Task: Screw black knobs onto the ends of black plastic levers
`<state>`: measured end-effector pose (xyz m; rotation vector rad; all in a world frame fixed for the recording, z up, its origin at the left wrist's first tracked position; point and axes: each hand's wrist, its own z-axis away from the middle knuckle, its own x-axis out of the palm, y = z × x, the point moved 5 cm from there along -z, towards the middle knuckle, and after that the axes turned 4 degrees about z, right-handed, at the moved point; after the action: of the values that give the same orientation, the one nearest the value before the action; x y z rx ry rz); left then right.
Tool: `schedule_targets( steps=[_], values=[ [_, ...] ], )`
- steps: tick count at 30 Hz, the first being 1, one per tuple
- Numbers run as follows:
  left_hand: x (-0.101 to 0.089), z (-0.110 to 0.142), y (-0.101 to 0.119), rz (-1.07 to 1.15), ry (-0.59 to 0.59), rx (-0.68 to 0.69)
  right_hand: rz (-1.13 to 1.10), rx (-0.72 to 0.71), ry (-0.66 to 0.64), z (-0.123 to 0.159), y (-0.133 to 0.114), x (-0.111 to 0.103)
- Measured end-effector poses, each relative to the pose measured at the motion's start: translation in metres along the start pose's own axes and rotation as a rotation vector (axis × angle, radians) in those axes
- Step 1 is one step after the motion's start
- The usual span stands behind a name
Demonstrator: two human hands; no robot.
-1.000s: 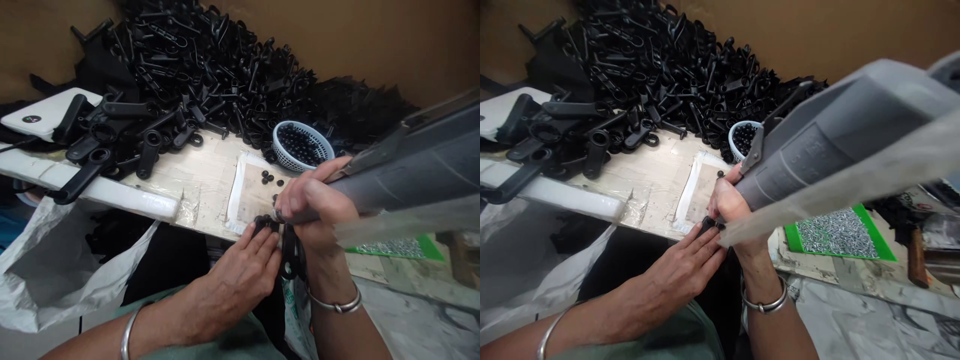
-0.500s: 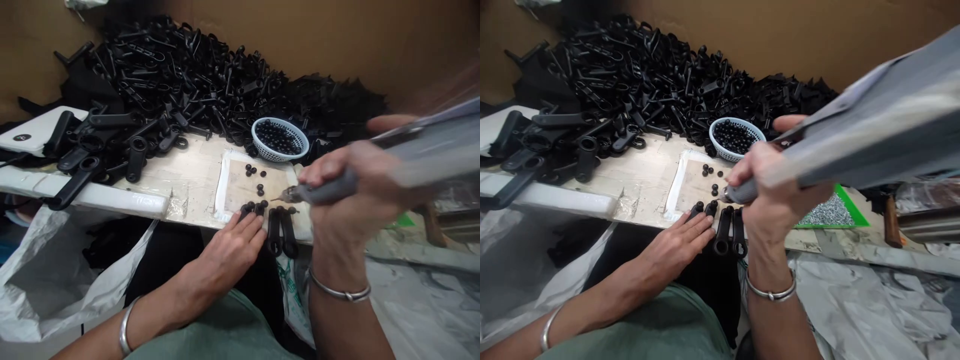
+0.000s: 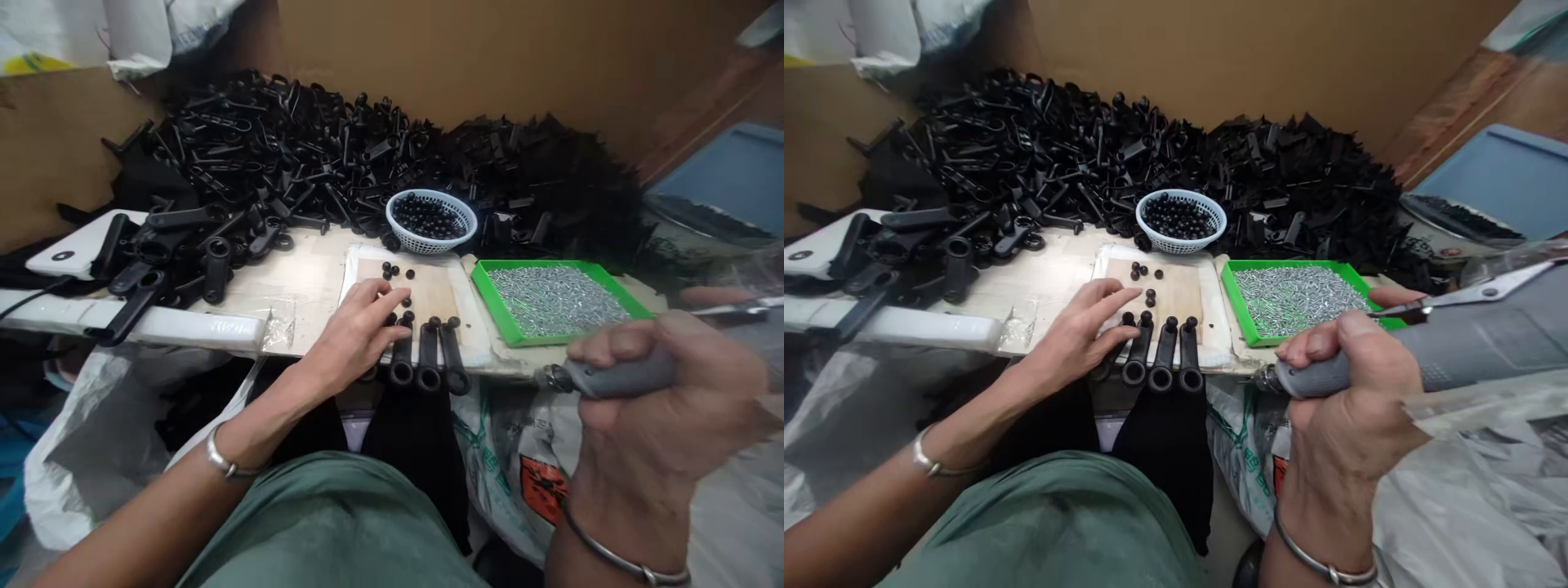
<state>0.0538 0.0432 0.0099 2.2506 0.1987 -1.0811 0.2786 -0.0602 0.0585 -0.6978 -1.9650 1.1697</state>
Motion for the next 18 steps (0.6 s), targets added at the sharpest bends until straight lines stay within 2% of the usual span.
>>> schedule_targets(
  steps=[5, 9, 13, 18],
  values=[
    [0.039, -0.034, 0.012, -0.056, -0.257, 0.132, 0.038, -0.014, -0.013, 0.007, -0.003, -0.013],
    [0.058, -0.05, 0.016, -0.098, -0.381, 0.165, 0.051, 0.023, -0.021, 0.013, 0.0, -0.02],
    [0.066, -0.059, 0.011, -0.091, -0.432, 0.122, 0.055, 0.043, 0.013, 0.014, -0.001, -0.021],
    [0.064, -0.061, 0.0, 0.009, -0.406, 0.009, 0.097, 0.034, 0.036, 0.013, -0.005, -0.016]
  ],
)
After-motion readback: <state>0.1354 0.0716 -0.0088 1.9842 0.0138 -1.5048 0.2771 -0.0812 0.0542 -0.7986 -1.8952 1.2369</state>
